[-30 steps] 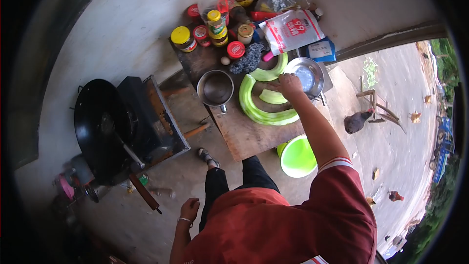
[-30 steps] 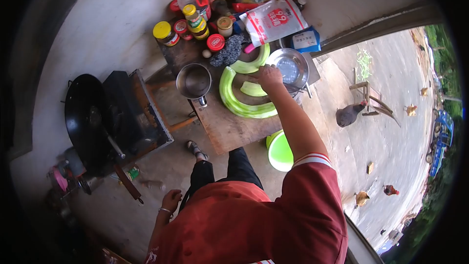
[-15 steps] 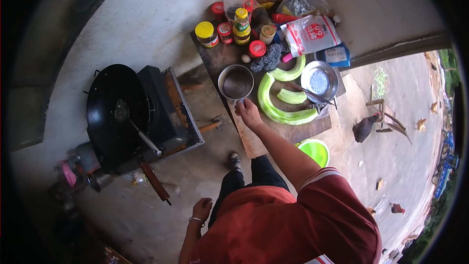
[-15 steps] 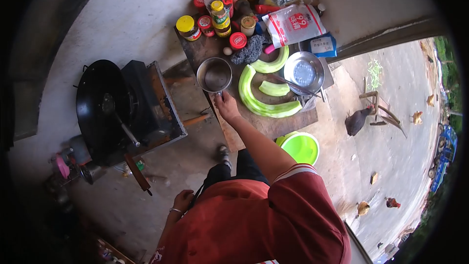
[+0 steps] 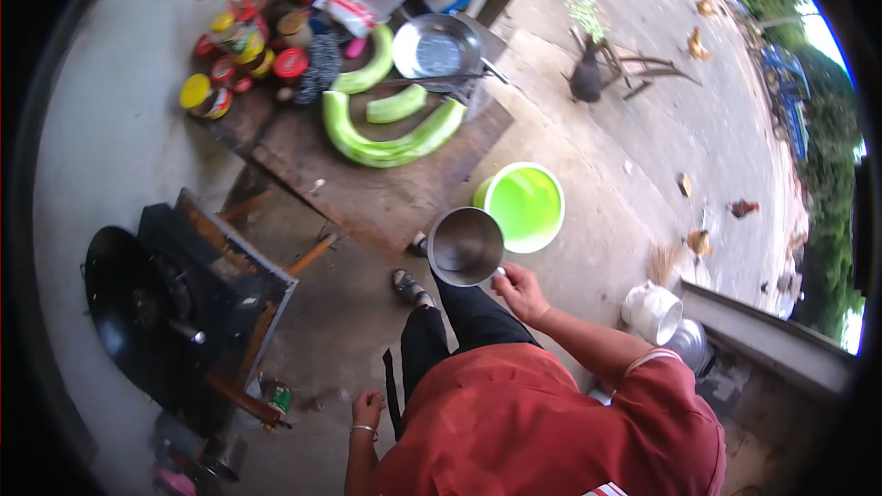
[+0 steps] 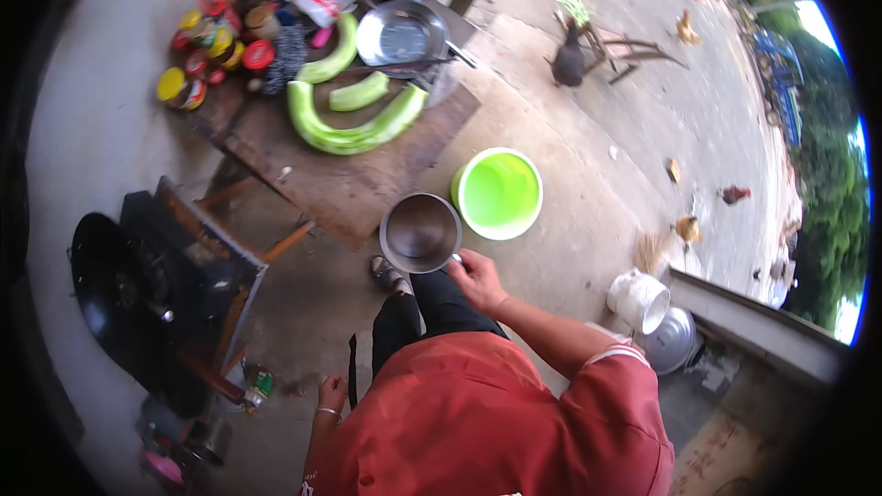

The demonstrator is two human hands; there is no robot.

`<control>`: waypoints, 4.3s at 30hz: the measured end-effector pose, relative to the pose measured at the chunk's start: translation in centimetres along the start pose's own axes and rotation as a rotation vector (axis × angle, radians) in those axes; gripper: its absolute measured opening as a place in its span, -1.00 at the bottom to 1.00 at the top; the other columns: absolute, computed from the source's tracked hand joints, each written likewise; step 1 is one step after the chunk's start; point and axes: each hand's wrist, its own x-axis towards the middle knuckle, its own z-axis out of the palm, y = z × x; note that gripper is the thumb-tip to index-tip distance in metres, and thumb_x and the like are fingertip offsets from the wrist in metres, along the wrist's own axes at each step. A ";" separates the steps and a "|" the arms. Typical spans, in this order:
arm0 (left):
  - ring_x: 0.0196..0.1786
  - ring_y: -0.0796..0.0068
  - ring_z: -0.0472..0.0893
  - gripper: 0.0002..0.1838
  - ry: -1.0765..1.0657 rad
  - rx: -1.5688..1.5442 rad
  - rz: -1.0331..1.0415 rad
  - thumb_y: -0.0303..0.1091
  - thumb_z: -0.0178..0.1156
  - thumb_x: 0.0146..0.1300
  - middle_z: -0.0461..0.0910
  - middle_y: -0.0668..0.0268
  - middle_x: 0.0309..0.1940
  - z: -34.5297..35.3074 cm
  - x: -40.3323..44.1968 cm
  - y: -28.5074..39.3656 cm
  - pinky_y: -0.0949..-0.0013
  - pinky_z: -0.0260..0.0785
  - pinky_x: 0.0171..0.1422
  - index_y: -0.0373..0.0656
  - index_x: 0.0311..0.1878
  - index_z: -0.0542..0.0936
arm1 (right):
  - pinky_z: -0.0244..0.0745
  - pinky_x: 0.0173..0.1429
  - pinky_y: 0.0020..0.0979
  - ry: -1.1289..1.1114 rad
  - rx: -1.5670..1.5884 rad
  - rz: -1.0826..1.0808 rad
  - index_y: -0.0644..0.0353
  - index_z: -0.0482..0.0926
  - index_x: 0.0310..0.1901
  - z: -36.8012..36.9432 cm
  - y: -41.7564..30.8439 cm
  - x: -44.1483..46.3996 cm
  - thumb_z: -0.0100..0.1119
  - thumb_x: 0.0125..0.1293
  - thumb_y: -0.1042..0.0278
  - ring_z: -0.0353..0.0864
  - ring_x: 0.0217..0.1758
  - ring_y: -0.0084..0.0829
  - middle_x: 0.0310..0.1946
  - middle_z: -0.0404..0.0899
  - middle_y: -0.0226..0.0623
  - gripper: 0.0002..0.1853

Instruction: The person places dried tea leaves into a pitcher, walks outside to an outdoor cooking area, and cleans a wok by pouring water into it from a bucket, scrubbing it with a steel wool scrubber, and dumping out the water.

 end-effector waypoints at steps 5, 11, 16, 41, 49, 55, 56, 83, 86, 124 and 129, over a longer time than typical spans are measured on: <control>-0.39 0.53 0.55 -0.82 -0.076 0.211 0.004 -0.39 0.08 0.21 0.57 0.23 -0.36 2.6 -1.4 -1.5 0.48 0.45 -0.26 -0.28 -0.18 0.52 | 0.39 -0.35 -0.28 0.241 -0.476 0.183 0.29 0.50 -0.46 -9.2 10.4 2.1 0.04 0.24 0.14 0.51 -0.47 -0.34 -0.58 0.50 -0.21 -0.67; -0.38 0.52 0.55 -0.82 -0.020 0.045 -0.166 -0.39 0.07 0.27 0.56 0.25 -0.38 7.4 0.6 -2.8 0.45 0.47 -0.25 -0.28 -0.14 0.49 | 0.46 -0.14 -0.12 0.267 -0.931 0.352 0.24 0.57 -0.38 -14.3 23.3 14.5 -0.06 0.20 0.05 0.58 -0.25 -0.02 -0.38 0.60 -0.06 -0.61; -0.32 0.48 0.57 -0.79 0.016 0.004 -0.261 -0.41 0.07 0.26 0.56 0.21 -0.35 10.4 2.3 -3.5 0.43 0.50 -0.21 -0.33 -0.11 0.47 | 0.49 -0.08 -0.22 0.100 -1.039 0.505 0.19 0.63 -0.29 -14.1 30.9 21.7 -0.05 0.19 0.18 0.61 -0.15 -0.15 -0.27 0.61 -0.08 -0.70; -0.32 0.54 0.57 -0.79 0.034 -0.036 -0.011 -0.38 0.04 0.29 0.57 0.24 -0.29 19.0 1.2 -0.8 0.49 0.44 -0.12 -0.26 -0.07 0.48 | 0.19 -0.48 -0.53 0.279 0.321 0.335 0.13 0.38 -0.44 -16.1 39.3 16.1 -0.04 0.32 0.09 0.23 -0.58 -0.61 -0.63 0.27 -0.48 -0.70; -0.30 0.56 0.58 -0.76 0.119 -0.228 0.144 -0.30 0.08 0.26 0.59 0.28 -0.29 17.9 -5.0 -2.4 0.50 0.44 -0.16 -0.21 -0.07 0.51 | 0.21 -0.41 -0.56 -0.041 0.038 0.003 0.12 0.37 -0.52 -17.0 15.3 4.7 -0.04 0.34 0.07 0.30 -0.54 -0.66 -0.64 0.29 -0.53 -0.65; -0.21 0.34 0.59 -0.60 0.199 -1.090 0.176 0.02 -0.01 0.29 0.58 0.26 -0.26 9.9 -7.9 -0.3 0.26 0.48 -0.07 -0.13 -0.08 0.49 | 0.28 -0.35 -0.53 -0.310 -0.070 -0.226 0.25 0.43 -0.49 -9.1 -2.9 2.1 -0.06 0.35 0.11 0.37 -0.48 -0.63 -0.61 0.42 -0.41 -0.62; -0.18 0.30 0.58 -0.56 0.179 -1.255 0.259 0.07 -0.04 0.29 0.57 0.25 -0.26 7.6 -8.2 0.5 0.21 0.47 -0.05 -0.14 -0.08 0.48 | 0.31 -0.33 -0.52 -0.364 -0.080 -0.299 0.28 0.44 -0.48 -6.9 -6.1 2.0 -0.06 0.35 0.11 0.40 -0.47 -0.61 -0.61 0.43 -0.39 -0.61; -0.81 0.65 0.28 -0.63 0.229 -0.993 0.559 -0.01 0.04 0.25 0.39 0.39 -0.66 -12.3 -11.2 14.7 0.55 0.15 -0.77 -0.17 -0.23 0.32 | 0.45 -0.19 -0.15 -0.586 -1.171 -1.459 0.15 0.57 -0.38 45.6 -35.7 1.7 0.06 0.14 0.10 0.57 -0.30 -0.07 -0.44 0.57 -0.06 -0.72; -0.81 0.70 0.28 -0.65 0.264 -0.949 0.561 -0.02 0.01 0.27 0.38 0.40 -0.66 -12.3 -11.1 14.8 0.59 0.09 -0.79 -0.14 -0.22 0.30 | 0.46 -0.17 -0.20 -0.623 -1.283 -1.541 0.12 0.56 -0.33 46.7 -35.2 1.7 0.04 0.14 0.18 0.56 -0.26 -0.13 -0.36 0.56 -0.12 -0.78; -0.57 0.52 0.53 -0.81 0.388 -1.222 0.120 -0.22 0.16 0.18 0.50 0.36 -0.48 -7.8 -1.3 11.1 0.48 0.45 -0.53 -0.08 -0.22 0.49 | 0.48 -0.36 -0.49 -0.245 0.061 -0.125 0.31 0.46 -0.19 24.0 -10.4 28.4 -0.08 0.26 0.05 0.54 -0.49 -0.45 -0.35 0.51 -0.26 -0.59; -0.58 0.55 0.48 -0.89 0.602 -1.263 0.198 -0.33 0.07 0.21 0.47 0.37 -0.52 -8.5 -5.8 9.9 0.49 0.37 -0.53 -0.12 -0.24 0.49 | 0.48 -0.48 -0.44 -0.365 -0.566 0.114 0.28 0.42 -0.11 21.4 -12.5 24.9 -0.08 0.27 0.02 0.56 -0.47 -0.41 -0.34 0.49 -0.25 -0.57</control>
